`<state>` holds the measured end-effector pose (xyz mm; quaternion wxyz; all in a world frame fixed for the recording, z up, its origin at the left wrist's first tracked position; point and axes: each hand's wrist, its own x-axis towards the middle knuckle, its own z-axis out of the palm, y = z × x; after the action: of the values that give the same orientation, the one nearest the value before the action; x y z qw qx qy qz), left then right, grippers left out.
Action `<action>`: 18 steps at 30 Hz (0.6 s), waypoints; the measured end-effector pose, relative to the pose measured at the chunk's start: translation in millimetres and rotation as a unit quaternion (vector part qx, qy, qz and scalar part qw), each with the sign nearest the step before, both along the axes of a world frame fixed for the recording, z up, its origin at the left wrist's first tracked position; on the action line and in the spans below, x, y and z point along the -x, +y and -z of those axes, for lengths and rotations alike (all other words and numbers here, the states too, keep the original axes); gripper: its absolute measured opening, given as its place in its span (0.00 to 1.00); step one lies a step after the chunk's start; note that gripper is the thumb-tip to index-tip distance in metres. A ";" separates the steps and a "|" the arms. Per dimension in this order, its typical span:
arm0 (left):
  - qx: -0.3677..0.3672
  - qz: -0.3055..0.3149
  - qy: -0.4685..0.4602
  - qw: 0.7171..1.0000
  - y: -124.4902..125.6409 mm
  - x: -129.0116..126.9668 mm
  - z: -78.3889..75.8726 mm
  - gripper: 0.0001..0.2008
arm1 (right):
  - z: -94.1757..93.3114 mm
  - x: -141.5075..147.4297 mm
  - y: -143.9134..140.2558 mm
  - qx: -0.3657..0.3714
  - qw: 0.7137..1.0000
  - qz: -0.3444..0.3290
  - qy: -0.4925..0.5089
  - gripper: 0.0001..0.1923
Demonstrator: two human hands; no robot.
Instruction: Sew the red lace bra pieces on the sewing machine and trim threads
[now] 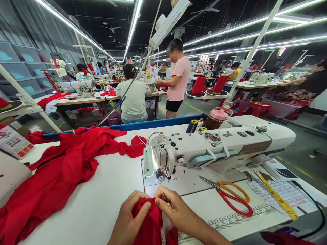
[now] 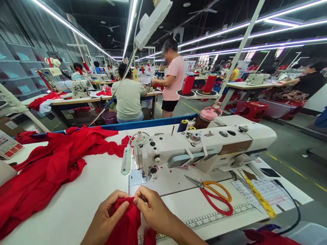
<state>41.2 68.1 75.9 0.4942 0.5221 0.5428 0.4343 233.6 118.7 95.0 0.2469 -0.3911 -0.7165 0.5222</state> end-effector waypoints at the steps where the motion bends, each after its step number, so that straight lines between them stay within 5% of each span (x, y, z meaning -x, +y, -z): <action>1: 0.032 0.031 -0.016 0.999 4.5 -0.5 -1.5 0.19 | -0.9 -0.6 1.5 0.008 1.000 0.002 0.006 0.12; 8: 0.130 0.108 -0.159 0.973 32.0 -0.3 -0.3 0.21 | 6.5 -2.5 10.6 -0.012 0.999 0.044 0.013 0.13; 13: 0.169 0.086 -0.175 0.966 31.5 -0.5 11.7 0.21 | 12.3 -19.0 11.5 -0.076 0.995 0.057 -0.043 0.11; 15: 0.184 0.080 -0.183 0.963 30.2 -0.1 12.7 0.21 | 16.9 -38.6 14.7 -0.184 0.971 0.099 -0.114 0.11; 18: 0.200 0.072 -0.191 0.958 29.0 0.6 7.9 0.20 | 25.4 -80.4 22.5 -0.329 0.889 0.196 -0.252 0.15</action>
<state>40.6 97.1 68.0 0.7127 0.3577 0.4751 0.3721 314.1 141.2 69.6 0.2693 -0.5383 -0.7944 0.0814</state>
